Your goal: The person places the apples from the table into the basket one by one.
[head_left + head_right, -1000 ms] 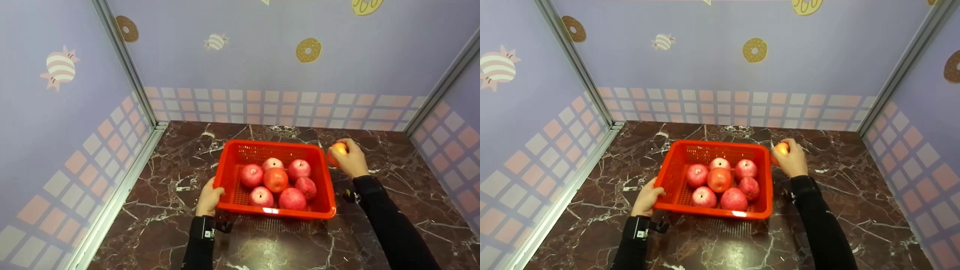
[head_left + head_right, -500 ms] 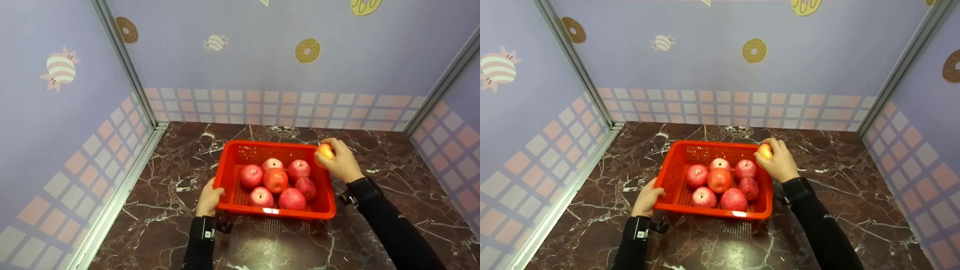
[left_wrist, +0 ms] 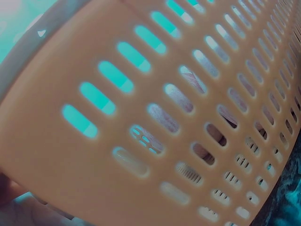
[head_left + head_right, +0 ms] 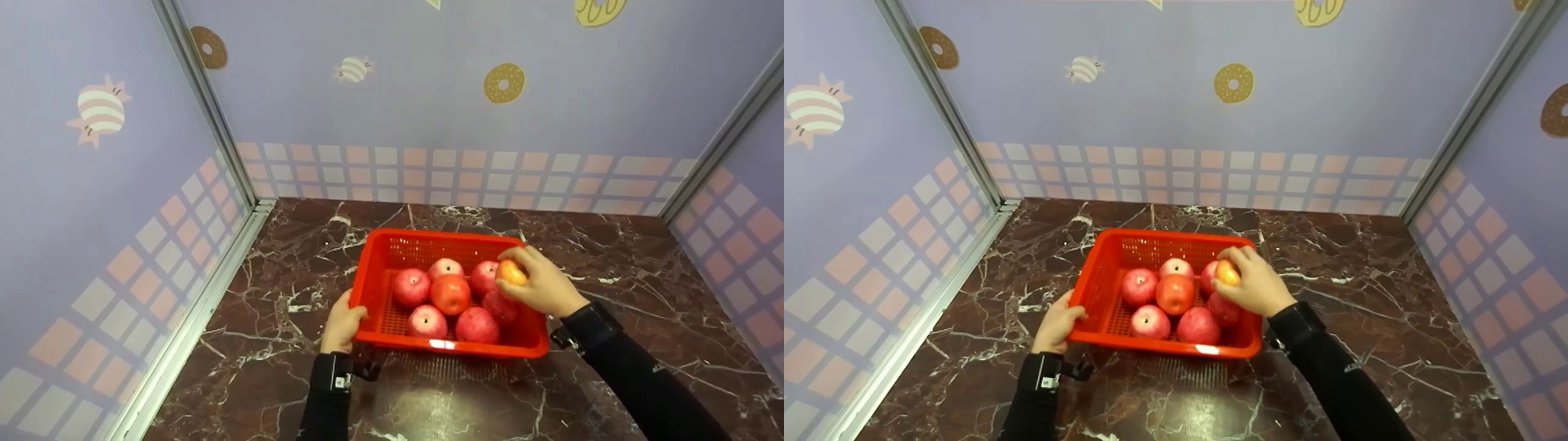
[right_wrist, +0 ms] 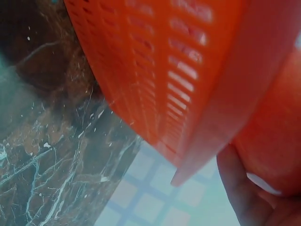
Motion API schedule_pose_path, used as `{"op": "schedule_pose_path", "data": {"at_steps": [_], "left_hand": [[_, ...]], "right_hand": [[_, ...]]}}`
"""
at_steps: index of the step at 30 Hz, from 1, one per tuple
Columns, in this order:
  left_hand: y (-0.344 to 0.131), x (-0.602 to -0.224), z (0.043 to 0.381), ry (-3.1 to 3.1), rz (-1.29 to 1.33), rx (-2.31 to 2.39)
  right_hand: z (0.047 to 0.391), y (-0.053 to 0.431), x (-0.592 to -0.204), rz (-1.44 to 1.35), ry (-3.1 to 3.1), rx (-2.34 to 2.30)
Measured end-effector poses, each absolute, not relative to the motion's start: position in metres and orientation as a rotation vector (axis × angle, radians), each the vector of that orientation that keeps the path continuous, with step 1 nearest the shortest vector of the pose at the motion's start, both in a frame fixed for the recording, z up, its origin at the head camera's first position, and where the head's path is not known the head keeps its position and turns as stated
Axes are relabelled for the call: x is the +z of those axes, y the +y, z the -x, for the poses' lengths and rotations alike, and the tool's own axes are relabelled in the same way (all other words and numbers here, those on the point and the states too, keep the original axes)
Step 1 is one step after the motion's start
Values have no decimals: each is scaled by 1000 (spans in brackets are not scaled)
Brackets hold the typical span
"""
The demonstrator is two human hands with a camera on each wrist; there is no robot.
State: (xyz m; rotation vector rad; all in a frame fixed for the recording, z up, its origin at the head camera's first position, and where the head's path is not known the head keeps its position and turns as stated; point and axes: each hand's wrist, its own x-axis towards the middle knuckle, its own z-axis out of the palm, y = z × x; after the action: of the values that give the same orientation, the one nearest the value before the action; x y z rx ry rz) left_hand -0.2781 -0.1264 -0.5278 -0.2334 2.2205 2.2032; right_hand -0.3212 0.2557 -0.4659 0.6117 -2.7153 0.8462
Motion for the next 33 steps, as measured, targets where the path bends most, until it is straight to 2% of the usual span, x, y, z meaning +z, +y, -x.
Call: {"op": "schedule_pose_path", "data": {"at_steps": [12,24,33], "left_hand": [[-127,-529,280,2241,223,2200],[-126,-529,279,2250,242,2190],[-126,-530,281,2275,235,2186]], "right_hand": [[297,246,-471,-869,-2875,654],[287,240,-485,-1062,-2938,568],[286,236,-492,-1053,-2945,474]]}}
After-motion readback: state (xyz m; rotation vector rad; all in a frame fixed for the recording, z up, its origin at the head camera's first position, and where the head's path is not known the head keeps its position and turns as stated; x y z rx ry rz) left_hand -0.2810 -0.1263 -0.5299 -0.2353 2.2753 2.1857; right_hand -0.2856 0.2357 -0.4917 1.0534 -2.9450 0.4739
